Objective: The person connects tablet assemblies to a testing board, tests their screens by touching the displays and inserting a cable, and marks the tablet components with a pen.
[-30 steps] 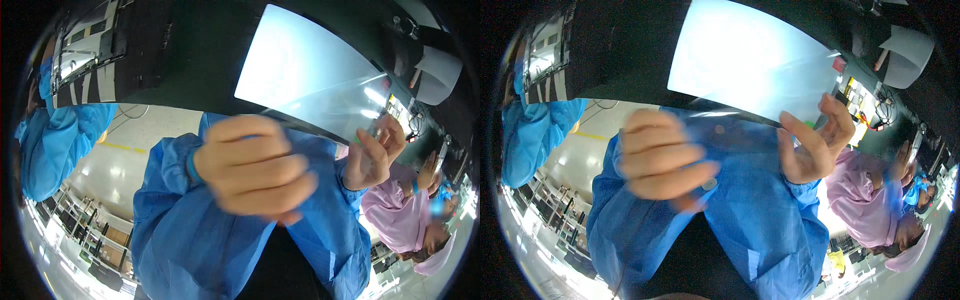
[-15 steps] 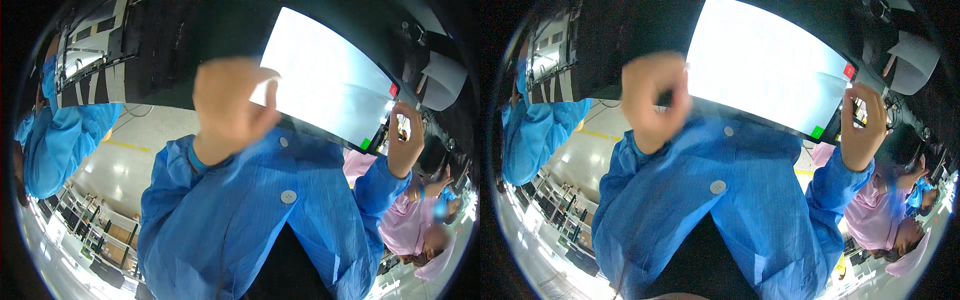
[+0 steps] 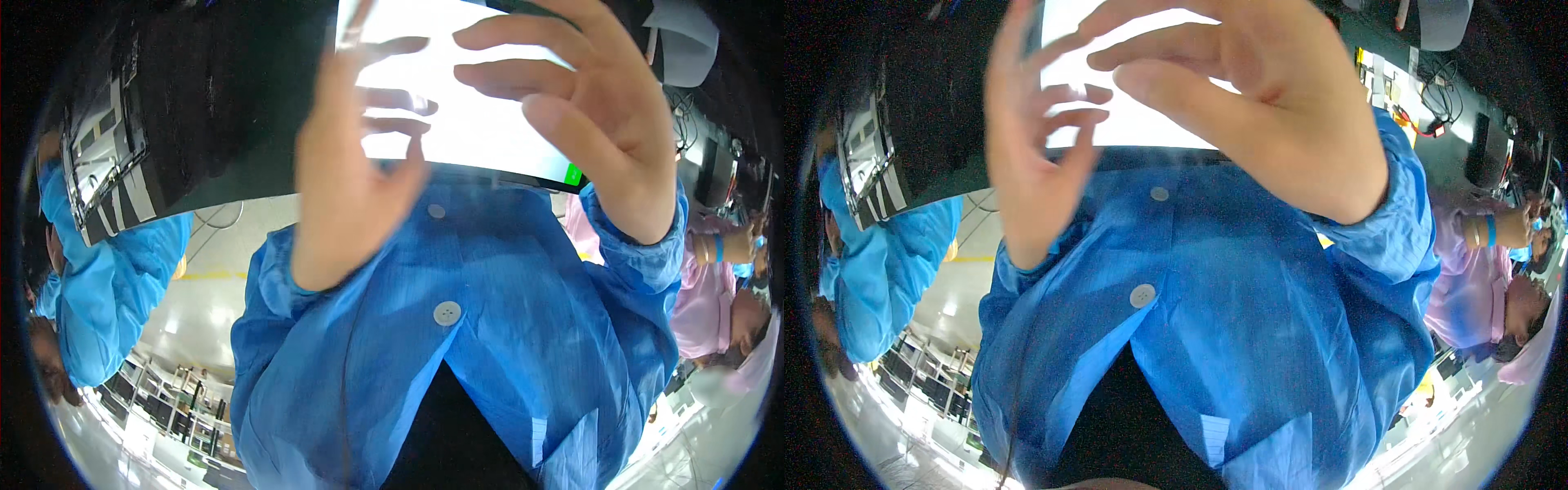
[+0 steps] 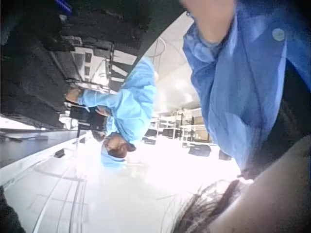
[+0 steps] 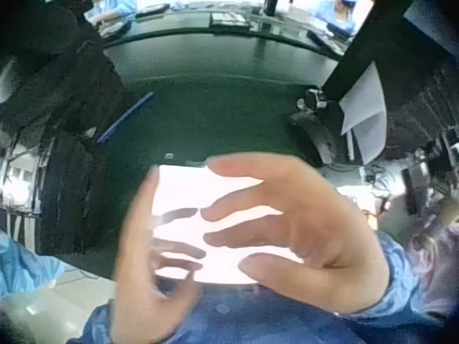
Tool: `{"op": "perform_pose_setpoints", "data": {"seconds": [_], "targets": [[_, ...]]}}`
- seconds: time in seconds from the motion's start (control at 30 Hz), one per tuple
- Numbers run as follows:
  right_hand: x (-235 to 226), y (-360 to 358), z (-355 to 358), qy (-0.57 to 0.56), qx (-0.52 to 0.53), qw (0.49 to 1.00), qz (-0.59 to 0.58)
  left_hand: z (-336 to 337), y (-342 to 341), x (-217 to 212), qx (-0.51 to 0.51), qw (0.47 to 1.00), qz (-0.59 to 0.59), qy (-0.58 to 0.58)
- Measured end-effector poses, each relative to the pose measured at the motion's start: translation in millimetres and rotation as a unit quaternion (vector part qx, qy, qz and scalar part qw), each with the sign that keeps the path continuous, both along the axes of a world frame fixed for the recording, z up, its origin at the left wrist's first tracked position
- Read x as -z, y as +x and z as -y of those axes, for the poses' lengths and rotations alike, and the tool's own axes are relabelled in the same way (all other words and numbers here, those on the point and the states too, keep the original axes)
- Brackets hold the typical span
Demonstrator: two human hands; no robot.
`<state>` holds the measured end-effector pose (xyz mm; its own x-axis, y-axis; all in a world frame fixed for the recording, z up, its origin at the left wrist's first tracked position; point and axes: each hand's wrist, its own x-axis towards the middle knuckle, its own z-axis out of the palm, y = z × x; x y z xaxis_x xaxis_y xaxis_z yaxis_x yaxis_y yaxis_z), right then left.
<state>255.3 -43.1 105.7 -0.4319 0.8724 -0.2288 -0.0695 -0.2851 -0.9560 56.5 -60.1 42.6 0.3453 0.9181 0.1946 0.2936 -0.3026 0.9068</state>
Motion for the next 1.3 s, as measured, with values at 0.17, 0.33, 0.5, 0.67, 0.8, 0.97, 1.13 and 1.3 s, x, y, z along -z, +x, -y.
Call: {"op": "perform_pose_setpoints", "data": {"seconds": [0.17, 0.33, 0.5, 0.67, 0.8, 0.97, 1.13, 1.3], "targets": [[15.3, 59.4, 31.6, 0.275, 0.115, 0.929, 0.219, -15.1, -34.3, -17.5, -0.242, 0.96, -0.107, 0.092], [37.1, 82.1, 83.4, 0.195, 0.335, 0.91, 0.148, -25.8, -50.9, -31.1, -0.173, 0.974, -0.123, 0.08], [62.3, 97.6, 125.6, 0.092, 0.413, 0.904, 0.063, -36.2, -11.6, -32.6, 0.071, 0.978, 0.047, -0.188], [92.5, 114.4, 156.0, -0.185, 0.142, 0.967, 0.105, -22.5, 35.6, 11.2, 0.013, 0.93, -0.296, 0.217], [134.1, 82.6, 170.3, -0.268, 0.226, 0.936, -0.002, -8.7, 66.4, 16.5, -0.014, 0.929, -0.329, 0.171], [185.1, 89.2, 184.4, -0.207, 0.42, 0.75, -0.467, 11.7, 86.5, 3.1, 0.267, 0.94, -0.209, -0.05], [170.7, 93.4, 198.0, -0.172, 0.583, 0.657, -0.446, 7.3, 94.0, 5.4, 0.285, 0.883, -0.286, 0.24], [125.6, 109.1, 176.9, 0.055, 0.58, 0.733, -0.35, -24.4, 86.8, -11.3, 0.086, 0.894, -0.337, 0.282]]}}
